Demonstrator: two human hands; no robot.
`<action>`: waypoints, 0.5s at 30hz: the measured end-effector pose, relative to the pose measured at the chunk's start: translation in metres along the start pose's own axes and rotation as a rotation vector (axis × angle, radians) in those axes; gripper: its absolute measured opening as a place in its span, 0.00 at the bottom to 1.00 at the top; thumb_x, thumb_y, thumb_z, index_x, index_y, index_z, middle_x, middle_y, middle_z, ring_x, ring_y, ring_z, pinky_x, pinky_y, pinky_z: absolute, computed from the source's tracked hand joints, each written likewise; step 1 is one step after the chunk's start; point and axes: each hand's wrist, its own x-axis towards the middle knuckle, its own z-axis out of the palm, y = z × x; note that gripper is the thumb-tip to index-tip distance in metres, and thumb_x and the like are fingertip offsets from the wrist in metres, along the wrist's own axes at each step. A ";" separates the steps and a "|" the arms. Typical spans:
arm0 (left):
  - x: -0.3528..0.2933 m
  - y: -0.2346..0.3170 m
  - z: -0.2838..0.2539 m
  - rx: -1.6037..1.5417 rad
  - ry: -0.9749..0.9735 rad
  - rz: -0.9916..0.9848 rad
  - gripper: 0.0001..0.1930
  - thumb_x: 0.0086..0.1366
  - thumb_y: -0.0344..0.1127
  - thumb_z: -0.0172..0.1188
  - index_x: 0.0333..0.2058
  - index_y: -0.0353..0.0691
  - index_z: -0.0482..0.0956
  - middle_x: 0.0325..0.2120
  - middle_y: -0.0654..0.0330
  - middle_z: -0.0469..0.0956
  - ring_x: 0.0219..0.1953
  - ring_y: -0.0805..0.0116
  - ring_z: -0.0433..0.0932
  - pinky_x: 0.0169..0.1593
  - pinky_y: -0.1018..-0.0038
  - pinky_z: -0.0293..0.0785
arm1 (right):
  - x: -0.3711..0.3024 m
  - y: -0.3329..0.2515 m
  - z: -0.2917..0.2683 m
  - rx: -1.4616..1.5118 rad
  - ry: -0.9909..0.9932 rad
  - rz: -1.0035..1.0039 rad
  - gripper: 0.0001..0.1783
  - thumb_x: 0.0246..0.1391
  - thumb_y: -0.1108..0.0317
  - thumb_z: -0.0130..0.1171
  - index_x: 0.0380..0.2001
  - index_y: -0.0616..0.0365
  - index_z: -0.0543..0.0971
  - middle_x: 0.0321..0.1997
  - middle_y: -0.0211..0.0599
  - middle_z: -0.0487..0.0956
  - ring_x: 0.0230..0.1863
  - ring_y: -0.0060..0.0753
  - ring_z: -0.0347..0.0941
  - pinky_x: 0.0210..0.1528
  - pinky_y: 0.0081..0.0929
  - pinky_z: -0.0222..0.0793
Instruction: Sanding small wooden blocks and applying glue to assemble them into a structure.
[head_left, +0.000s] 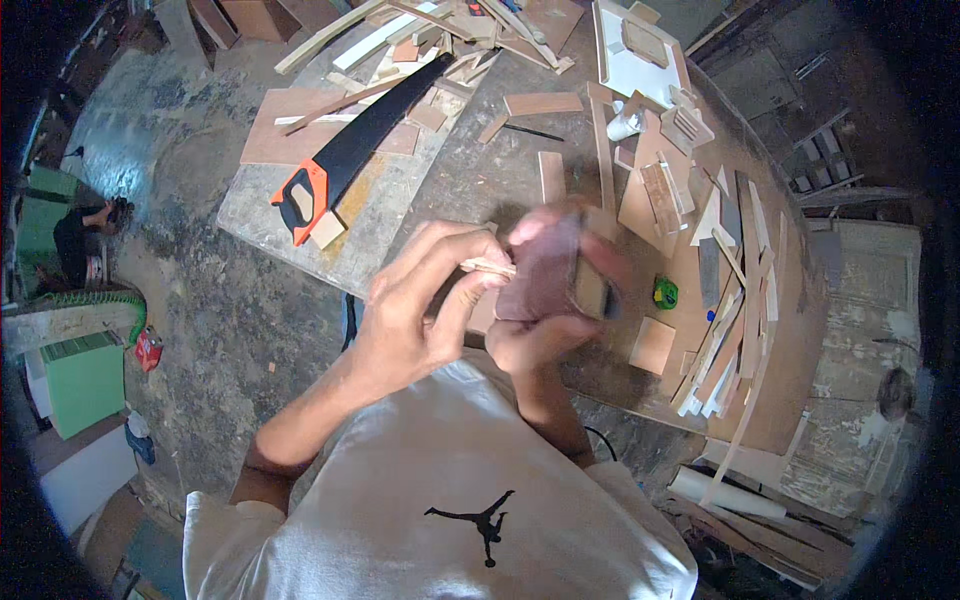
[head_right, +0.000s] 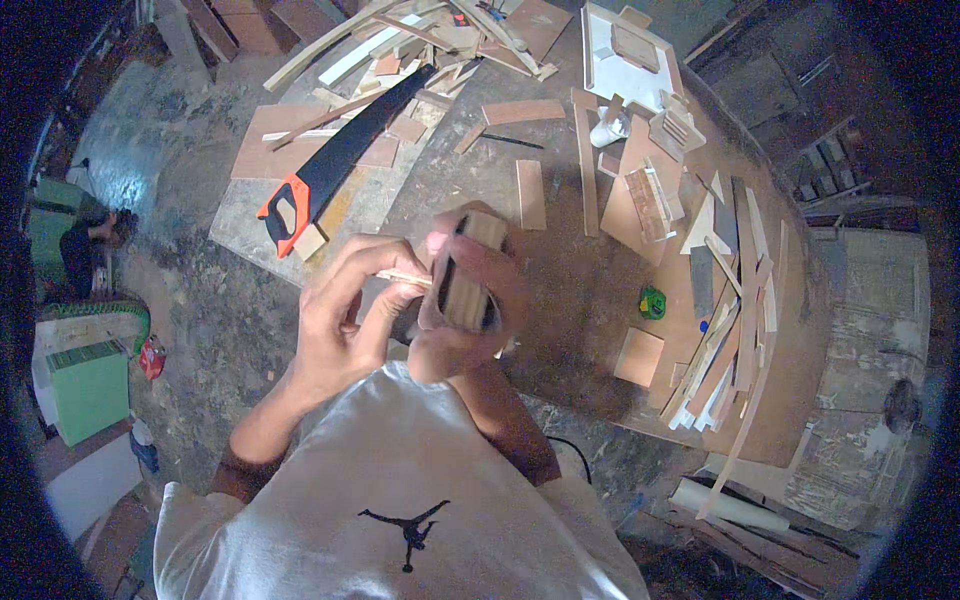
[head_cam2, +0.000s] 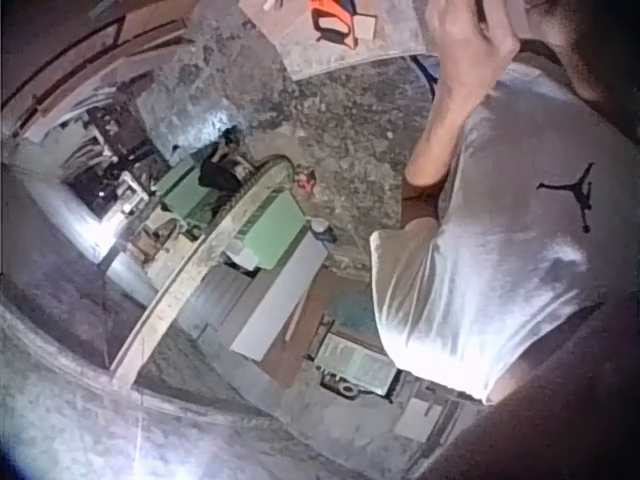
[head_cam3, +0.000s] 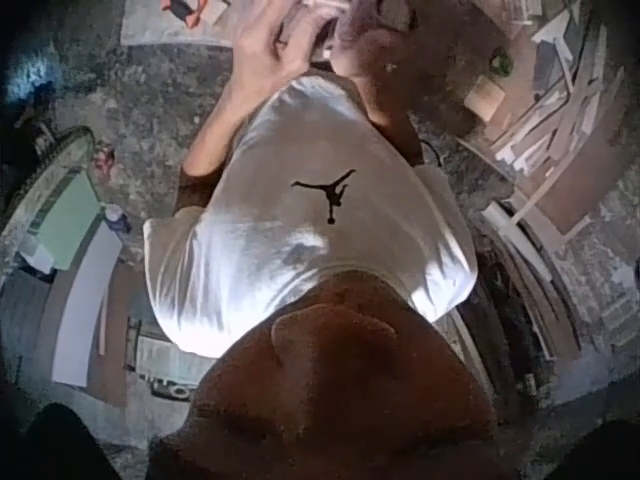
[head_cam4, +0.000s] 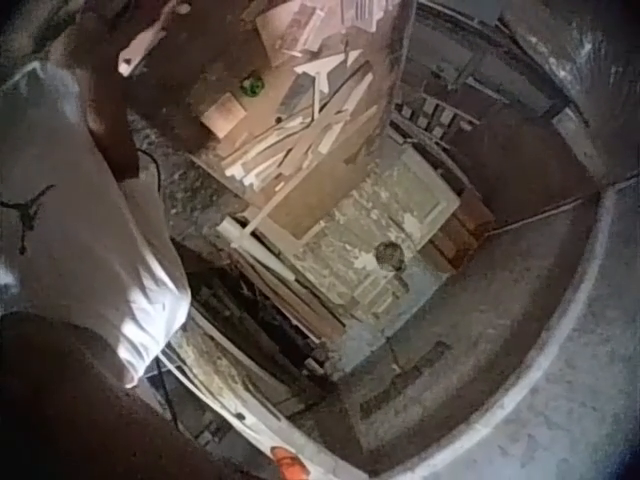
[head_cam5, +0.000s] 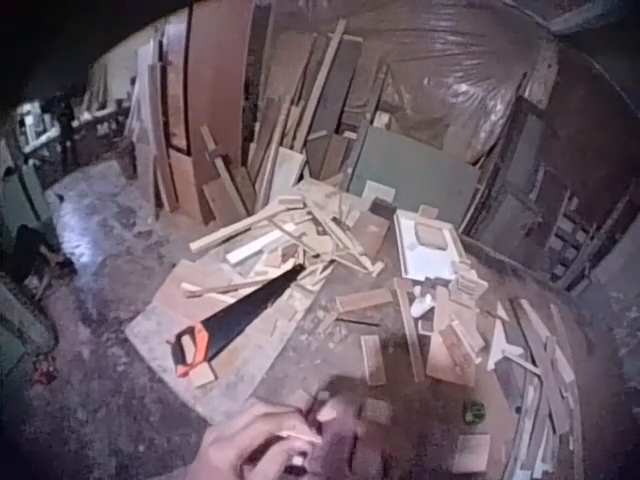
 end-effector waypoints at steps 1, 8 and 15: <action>0.000 0.003 0.000 -0.001 0.001 0.001 0.08 0.60 0.23 0.62 0.39 0.33 0.79 0.36 0.53 0.79 0.38 0.58 0.80 0.41 0.68 0.76 | 0.002 -0.001 0.002 0.160 0.073 -0.093 0.26 0.66 0.47 0.41 0.55 0.58 0.65 0.47 0.52 0.72 0.42 0.38 0.71 0.42 0.32 0.72; 0.002 0.001 -0.004 0.017 0.006 0.075 0.08 0.60 0.22 0.63 0.39 0.32 0.78 0.36 0.53 0.79 0.38 0.58 0.79 0.43 0.68 0.75 | -0.010 -0.002 -0.020 0.158 -0.123 0.016 0.24 0.61 0.61 0.45 0.58 0.60 0.65 0.50 0.53 0.71 0.49 0.40 0.71 0.50 0.34 0.71; 0.002 0.000 -0.007 0.018 0.006 0.115 0.07 0.60 0.22 0.63 0.38 0.33 0.78 0.34 0.54 0.80 0.37 0.60 0.79 0.42 0.69 0.75 | -0.017 -0.007 -0.024 0.470 -0.087 0.119 0.25 0.55 0.71 0.48 0.57 0.66 0.65 0.55 0.47 0.70 0.54 0.39 0.69 0.59 0.29 0.67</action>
